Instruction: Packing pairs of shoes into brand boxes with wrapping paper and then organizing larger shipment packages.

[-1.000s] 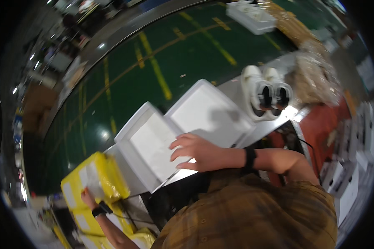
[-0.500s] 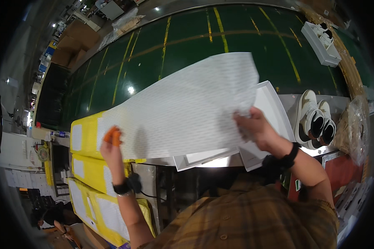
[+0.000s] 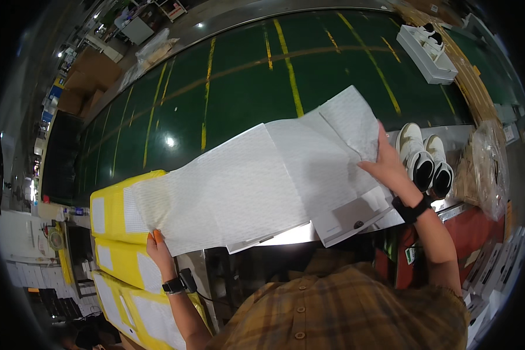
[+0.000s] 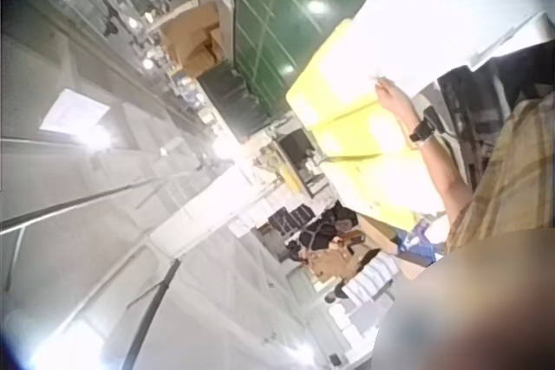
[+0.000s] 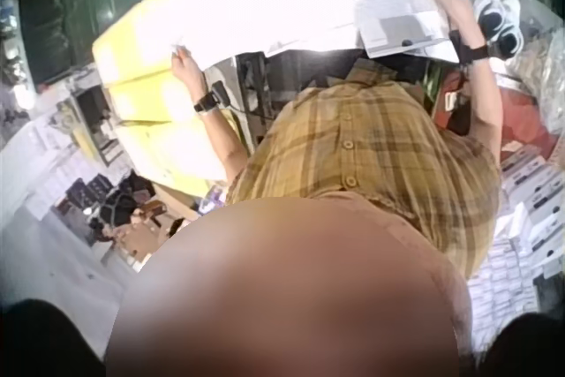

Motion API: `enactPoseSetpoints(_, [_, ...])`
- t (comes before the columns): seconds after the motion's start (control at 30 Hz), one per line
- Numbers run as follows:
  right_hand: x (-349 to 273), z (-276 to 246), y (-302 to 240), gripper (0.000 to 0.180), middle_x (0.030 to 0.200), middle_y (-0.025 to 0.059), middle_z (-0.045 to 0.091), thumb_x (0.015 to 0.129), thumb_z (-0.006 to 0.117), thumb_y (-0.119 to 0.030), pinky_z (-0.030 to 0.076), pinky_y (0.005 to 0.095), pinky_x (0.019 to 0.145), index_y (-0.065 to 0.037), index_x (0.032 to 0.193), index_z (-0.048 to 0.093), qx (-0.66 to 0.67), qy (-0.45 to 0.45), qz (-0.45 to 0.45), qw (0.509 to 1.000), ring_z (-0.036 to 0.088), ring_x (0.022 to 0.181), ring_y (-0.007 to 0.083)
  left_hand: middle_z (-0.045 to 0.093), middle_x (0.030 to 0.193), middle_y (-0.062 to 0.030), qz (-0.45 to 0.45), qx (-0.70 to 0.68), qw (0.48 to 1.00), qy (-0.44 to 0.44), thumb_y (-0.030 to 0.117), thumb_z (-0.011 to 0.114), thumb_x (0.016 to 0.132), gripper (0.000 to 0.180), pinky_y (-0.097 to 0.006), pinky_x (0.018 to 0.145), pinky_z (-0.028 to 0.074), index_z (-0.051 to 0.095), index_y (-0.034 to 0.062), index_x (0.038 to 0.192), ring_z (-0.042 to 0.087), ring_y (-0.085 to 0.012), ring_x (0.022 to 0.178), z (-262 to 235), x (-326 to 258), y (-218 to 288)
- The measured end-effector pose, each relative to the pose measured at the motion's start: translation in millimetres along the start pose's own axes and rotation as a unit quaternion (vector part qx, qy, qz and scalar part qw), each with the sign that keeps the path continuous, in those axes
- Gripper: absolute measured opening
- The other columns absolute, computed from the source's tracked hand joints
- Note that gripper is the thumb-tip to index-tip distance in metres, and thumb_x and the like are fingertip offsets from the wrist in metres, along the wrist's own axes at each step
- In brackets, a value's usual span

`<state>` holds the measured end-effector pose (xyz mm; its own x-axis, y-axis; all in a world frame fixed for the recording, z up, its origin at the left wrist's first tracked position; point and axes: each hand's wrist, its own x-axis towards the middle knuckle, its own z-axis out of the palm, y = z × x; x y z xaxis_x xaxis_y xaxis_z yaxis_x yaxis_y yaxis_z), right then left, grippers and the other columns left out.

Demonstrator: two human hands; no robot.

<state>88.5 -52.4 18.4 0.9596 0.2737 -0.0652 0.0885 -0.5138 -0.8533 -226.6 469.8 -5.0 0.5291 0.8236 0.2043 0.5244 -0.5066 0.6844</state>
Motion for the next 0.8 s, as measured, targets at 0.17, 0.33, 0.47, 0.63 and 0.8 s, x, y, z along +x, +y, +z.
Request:
enactPoseSetpoints(0.17, [-13,-54,-13,0.078,0.142,0.0246,0.047,0.076,0.074,-0.011,0.039,0.0413,0.106,-0.006,0.146,0.04,-0.276,0.154,-0.184,0.931,0.047,0.129,0.0381,0.046,0.072,0.0072,-0.096,-0.146,0.984,0.023,0.018,0.055,0.102,0.024,-0.022,0.056,0.03,0.058,0.0023,0.084,0.036,-0.004,0.065,1,-27,-9])
enactPoseSetpoints(0.33, [-40,-104,20,0.05,0.138,0.023,0.051,0.09,0.065,-0.029,0.042,0.0461,0.102,-0.01,0.134,0.056,-0.411,0.104,0.012,0.906,0.053,0.118,0.0418,0.045,0.07,0.0084,-0.116,-0.168,0.979,0.027,0.018,0.056,0.102,0.022,-0.021,0.055,0.028,0.058,0.0048,0.083,0.036,-0.0024,0.064,-11,-32,2])
enactPoseSetpoints(0.47, [-53,-130,62,0.038,0.121,0.0205,0.061,0.095,0.061,-0.033,0.045,0.0412,0.094,-0.006,0.122,0.064,-0.328,0.095,0.068,0.937,0.059,0.108,0.0357,0.046,0.07,0.0095,-0.161,-0.235,0.958,0.021,0.018,0.057,0.101,0.018,-0.019,0.051,0.027,0.06,0.0067,0.088,0.037,-0.0002,0.061,-17,-34,-9])
enactPoseSetpoints(0.63, [-74,-158,93,0.02,0.09,0.0046,0.059,0.092,0.065,-0.02,0.043,0.027,0.073,-0.003,0.102,0.06,-0.182,0.08,0.019,0.98,0.055,0.083,0.0132,0.046,0.069,0.0099,-0.179,-0.258,0.948,0.048,0.019,0.059,0.1,0.016,-0.018,0.049,0.026,0.061,0.0073,0.09,0.036,0.0006,0.057,-14,-38,-20])
enactPoseSetpoints(0.8, [-86,-192,82,0.028,0.084,-0.002,0.057,0.078,0.071,-0.01,0.039,0.023,0.062,-0.009,0.103,0.057,-0.025,0.111,0.145,0.983,0.05,0.072,0.0061,0.047,0.069,0.0106,-0.199,-0.293,0.934,0.056,0.019,0.06,0.1,0.016,-0.018,0.049,0.026,0.062,0.0069,0.09,0.035,0.0007,0.056,-11,-37,-25])
